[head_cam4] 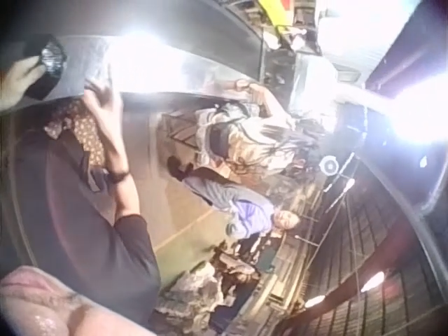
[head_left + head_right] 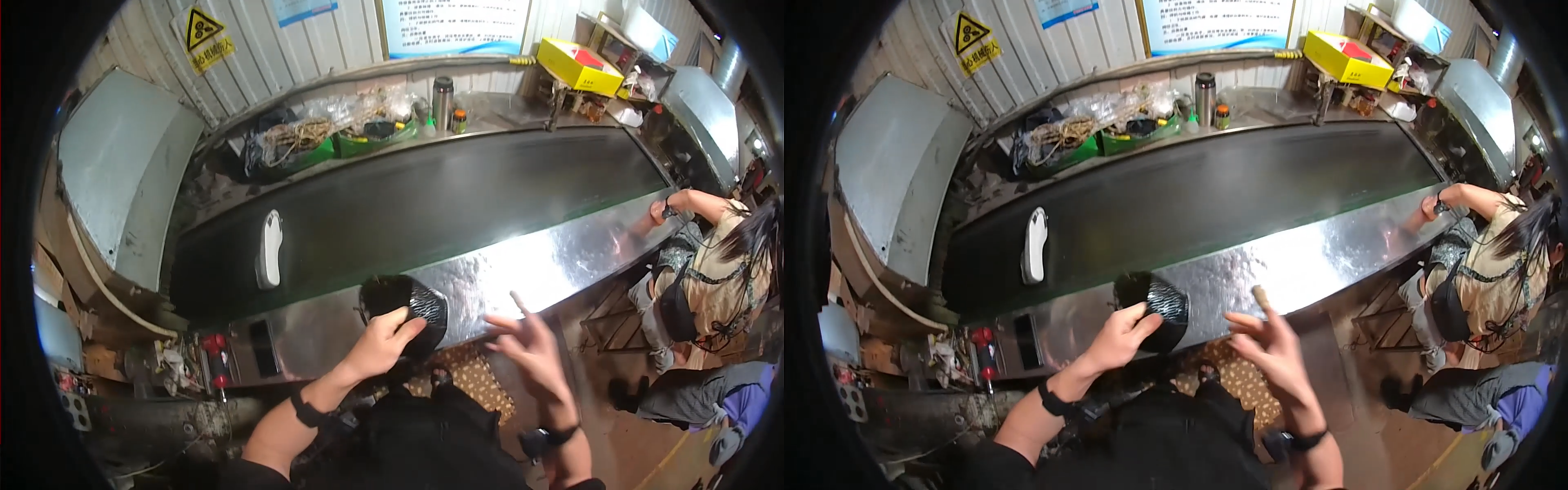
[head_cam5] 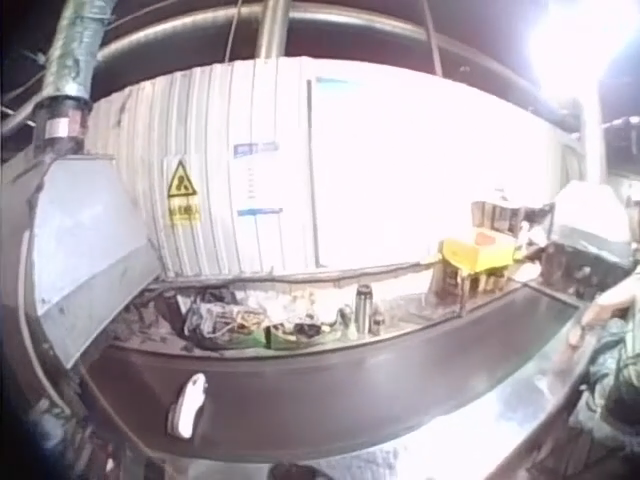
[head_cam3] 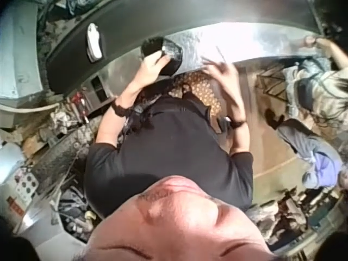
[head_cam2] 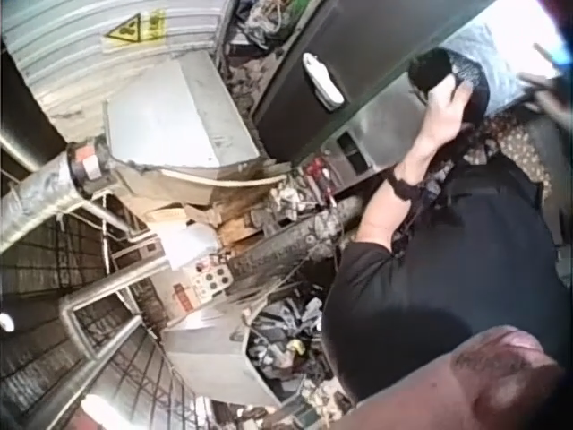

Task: Manually fitting a shoe upper onto a last and using a toe-lasting machine.

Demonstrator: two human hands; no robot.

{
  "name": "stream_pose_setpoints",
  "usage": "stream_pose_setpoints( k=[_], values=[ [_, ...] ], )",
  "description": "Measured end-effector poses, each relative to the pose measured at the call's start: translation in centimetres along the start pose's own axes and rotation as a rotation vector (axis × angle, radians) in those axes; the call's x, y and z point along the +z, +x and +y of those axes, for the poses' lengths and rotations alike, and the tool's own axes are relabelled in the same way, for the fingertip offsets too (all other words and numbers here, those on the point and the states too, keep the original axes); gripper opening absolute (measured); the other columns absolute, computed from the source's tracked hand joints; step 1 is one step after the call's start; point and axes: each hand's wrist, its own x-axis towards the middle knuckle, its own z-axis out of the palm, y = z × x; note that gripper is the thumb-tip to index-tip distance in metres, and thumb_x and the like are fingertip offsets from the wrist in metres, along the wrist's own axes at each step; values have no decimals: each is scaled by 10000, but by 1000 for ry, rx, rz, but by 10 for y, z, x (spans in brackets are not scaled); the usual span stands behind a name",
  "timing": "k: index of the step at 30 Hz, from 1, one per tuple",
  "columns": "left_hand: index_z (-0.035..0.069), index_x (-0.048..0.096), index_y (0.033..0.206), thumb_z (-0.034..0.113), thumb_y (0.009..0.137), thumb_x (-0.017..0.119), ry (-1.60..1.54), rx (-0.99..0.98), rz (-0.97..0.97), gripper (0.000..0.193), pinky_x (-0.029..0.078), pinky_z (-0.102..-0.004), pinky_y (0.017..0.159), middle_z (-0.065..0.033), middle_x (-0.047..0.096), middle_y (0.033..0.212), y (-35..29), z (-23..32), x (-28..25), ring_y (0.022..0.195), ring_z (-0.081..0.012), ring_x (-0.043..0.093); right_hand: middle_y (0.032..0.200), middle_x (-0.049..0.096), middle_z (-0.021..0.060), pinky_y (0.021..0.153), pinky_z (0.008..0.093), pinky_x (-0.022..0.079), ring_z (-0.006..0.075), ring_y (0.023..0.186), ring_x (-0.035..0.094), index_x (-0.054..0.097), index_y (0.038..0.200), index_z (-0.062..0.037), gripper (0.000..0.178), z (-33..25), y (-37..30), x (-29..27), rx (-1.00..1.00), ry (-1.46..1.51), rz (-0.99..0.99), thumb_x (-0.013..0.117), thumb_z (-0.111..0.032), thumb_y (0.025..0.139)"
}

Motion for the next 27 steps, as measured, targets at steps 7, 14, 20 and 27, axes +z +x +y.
stream_pose_setpoints(
  k=[7, 14, 20, 27],
  values=[
    [-52, 597, 860, 155, 961, 662, 228, 241, -112, 239, 481, -468, 655, -233, 605, 828, 16, -57, 82, 782, -441, 619, 1231, 598, 17, 996, 668, 500, 223, 1153, 619, 265, 1582, -301, 755, 149, 22, -8, 451, 783, 46, 710, -193, 982],
    [-15, 634, 1254, 204, 850, 818, 243, -107, 359, 494, 514, -407, 975, -174, 673, 1197, -10, -136, 67, 1093, -304, 664, 1421, 567, 81, 1017, 647, 503, 334, 1328, 551, 340, 1549, -244, 645, 176, -5, -49, 517, 801, 87, 674, -316, 1002],
    [7, 554, 1351, 236, 843, 847, -394, -815, 293, 630, 541, -375, 925, -108, 650, 1229, 20, -168, 44, 1080, -225, 641, 1498, 493, 249, 1094, 654, 447, 450, 1384, 480, 375, 1519, -2, 736, 173, -20, -22, 596, 930, 109, 488, -546, 1037],
    [-29, 626, 1229, -94, 872, 708, -624, -484, 138, 372, 555, -326, 896, -92, 700, 1142, 23, -76, 43, 996, -162, 668, 1357, 618, 152, 1078, 520, 484, 309, 1241, 615, 420, 1495, -88, 641, 128, -54, -24, 355, 805, 144, 472, -546, 1050]
  ],
)
